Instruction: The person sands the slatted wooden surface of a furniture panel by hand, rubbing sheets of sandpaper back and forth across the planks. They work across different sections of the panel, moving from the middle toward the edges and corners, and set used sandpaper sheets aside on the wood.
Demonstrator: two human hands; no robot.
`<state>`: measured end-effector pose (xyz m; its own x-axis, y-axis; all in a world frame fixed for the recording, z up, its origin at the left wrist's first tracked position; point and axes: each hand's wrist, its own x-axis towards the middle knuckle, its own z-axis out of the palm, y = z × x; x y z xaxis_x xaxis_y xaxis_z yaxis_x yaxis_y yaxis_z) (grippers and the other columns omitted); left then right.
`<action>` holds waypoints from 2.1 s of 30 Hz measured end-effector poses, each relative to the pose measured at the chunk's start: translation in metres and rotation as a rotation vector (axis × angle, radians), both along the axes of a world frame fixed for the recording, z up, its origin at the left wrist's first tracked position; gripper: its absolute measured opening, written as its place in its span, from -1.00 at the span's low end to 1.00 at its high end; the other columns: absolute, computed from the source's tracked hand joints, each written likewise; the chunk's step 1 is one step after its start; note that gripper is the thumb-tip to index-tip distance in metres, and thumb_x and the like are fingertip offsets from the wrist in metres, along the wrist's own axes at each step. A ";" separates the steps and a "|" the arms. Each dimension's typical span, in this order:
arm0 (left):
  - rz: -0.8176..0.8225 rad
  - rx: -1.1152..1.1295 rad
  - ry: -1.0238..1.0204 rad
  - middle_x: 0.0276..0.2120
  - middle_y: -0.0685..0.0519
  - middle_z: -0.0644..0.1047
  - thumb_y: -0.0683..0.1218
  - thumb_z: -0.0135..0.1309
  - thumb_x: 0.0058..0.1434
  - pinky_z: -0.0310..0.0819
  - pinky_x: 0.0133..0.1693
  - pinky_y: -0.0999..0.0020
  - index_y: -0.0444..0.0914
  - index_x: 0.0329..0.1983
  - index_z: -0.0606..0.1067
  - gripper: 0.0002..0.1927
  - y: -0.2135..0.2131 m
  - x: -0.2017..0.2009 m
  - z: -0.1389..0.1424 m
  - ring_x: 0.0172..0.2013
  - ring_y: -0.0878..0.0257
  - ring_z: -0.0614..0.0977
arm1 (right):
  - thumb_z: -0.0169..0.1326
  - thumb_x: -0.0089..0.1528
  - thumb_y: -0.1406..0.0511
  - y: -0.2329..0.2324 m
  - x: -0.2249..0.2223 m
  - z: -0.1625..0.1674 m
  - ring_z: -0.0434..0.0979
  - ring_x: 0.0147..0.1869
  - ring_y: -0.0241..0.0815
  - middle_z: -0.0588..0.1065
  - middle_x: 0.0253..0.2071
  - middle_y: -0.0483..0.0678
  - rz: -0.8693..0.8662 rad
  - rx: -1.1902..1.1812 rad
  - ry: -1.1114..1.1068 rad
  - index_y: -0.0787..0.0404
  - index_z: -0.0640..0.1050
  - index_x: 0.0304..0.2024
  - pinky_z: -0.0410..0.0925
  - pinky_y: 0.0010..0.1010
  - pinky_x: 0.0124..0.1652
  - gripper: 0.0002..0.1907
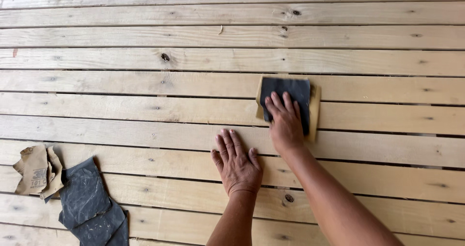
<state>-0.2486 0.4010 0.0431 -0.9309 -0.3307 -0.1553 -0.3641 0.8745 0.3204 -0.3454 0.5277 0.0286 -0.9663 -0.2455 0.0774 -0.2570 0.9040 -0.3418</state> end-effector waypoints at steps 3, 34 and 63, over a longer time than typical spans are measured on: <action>-0.002 -0.011 0.030 0.53 -0.09 -0.16 0.19 -0.34 0.36 -0.47 0.38 -0.05 -0.27 0.53 -0.13 -0.22 0.001 -0.001 0.000 0.50 0.01 -0.24 | 0.11 0.10 0.46 0.008 0.026 0.006 0.01 0.58 0.08 0.23 0.49 -0.06 0.024 0.041 0.023 0.11 0.38 0.36 -0.09 -0.02 0.46 -0.28; 0.004 0.034 0.024 0.53 -0.11 -0.17 0.16 -0.30 0.36 -0.48 0.38 -0.06 -0.28 0.54 -0.14 -0.22 -0.001 0.001 0.003 0.50 -0.01 -0.24 | 0.15 0.13 0.42 0.012 0.002 0.019 0.01 0.59 0.12 0.19 0.50 -0.11 0.138 0.028 -0.046 0.04 0.39 0.36 -0.06 -0.04 0.46 -0.29; -0.004 0.026 0.030 0.53 -0.09 -0.18 0.16 -0.35 0.37 -0.50 0.37 -0.04 -0.28 0.53 -0.14 -0.24 -0.001 0.001 0.009 0.49 0.01 -0.26 | 0.20 0.11 0.42 0.027 0.020 0.009 0.01 0.58 0.18 0.20 0.49 -0.05 0.018 0.071 -0.036 0.09 0.36 0.37 -0.10 0.07 0.44 -0.26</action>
<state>-0.2473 0.3996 0.0519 -0.9367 -0.3230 -0.1352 -0.3502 0.8673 0.3537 -0.3252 0.5551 0.0380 -0.9636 -0.2663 0.0242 -0.2619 0.9216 -0.2865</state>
